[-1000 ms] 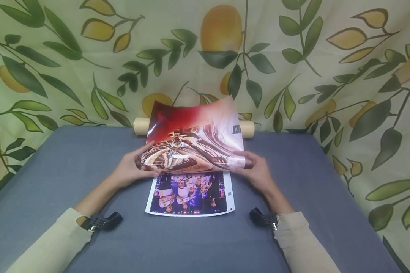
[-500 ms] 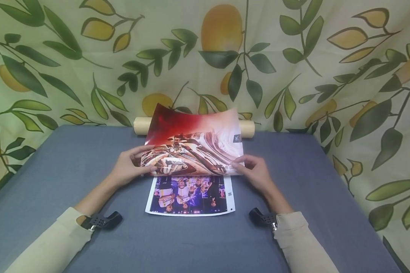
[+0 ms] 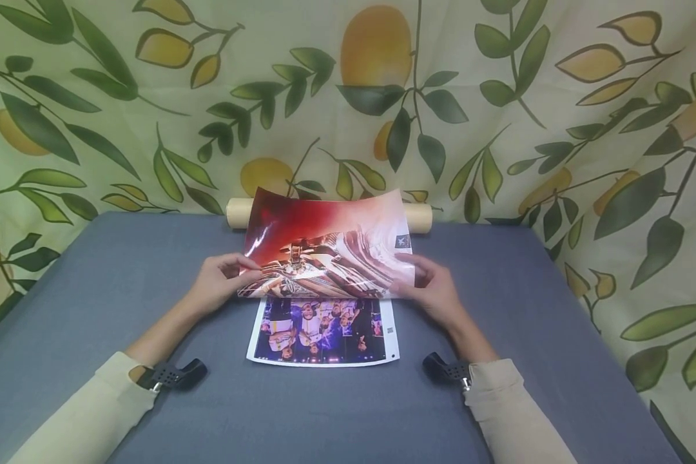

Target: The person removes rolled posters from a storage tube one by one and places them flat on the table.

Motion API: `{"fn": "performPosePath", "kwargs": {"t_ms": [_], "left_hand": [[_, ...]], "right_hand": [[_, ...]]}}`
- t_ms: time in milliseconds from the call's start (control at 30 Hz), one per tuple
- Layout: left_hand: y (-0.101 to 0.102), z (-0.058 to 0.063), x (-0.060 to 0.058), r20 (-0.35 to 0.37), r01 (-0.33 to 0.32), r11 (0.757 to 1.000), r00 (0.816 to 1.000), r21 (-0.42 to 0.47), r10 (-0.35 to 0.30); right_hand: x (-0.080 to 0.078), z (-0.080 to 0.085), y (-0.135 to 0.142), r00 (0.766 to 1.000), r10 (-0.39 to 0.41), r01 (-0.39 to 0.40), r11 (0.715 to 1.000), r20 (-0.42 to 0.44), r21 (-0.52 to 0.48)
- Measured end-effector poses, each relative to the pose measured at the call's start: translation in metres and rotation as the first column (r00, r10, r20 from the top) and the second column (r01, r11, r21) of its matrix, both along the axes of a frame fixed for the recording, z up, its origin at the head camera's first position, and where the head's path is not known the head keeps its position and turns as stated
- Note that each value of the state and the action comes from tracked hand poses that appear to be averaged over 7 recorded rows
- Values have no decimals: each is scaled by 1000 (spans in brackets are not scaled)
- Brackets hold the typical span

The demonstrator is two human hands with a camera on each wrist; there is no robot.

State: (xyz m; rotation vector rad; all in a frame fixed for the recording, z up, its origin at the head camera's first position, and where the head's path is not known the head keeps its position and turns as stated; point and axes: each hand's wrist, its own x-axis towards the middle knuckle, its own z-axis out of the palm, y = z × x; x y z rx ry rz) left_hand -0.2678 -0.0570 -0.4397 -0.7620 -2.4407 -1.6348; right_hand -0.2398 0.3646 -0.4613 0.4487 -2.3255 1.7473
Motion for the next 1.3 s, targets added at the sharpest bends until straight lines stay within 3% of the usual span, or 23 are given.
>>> {"fn": "performPosePath", "kwargs": {"t_ms": [333, 467, 600, 800, 967, 1167, 1300], "left_hand": [[-2, 5, 3, 129, 15, 1000, 991, 11, -16], [-1, 6, 3, 137, -1, 1000, 991, 2, 1], [-1, 6, 1, 112, -43, 998, 993, -42, 47], [1, 9, 3, 99, -67, 997, 993, -40, 71], [0, 10, 3, 57, -63, 997, 996, -42, 66], [1, 6, 3, -16, -68, 996, 997, 56, 69], [1, 5, 0, -4, -58, 996, 998, 72, 59]], "right_hand": [[-1, -1, 1, 998, 42, -42, 999, -50, 9], [-1, -2, 0, 996, 41, -39, 999, -75, 20], [-1, -1, 0, 999, 16, -17, 1000, -38, -19], [1, 2, -1, 997, 52, -41, 981, 53, -190], [-1, 3, -1, 994, 102, -89, 956, 31, -281], [-2, -2, 0, 991, 126, -135, 963, -51, -232], [-2, -3, -1, 988, 122, -138, 973, -93, -183]]}}
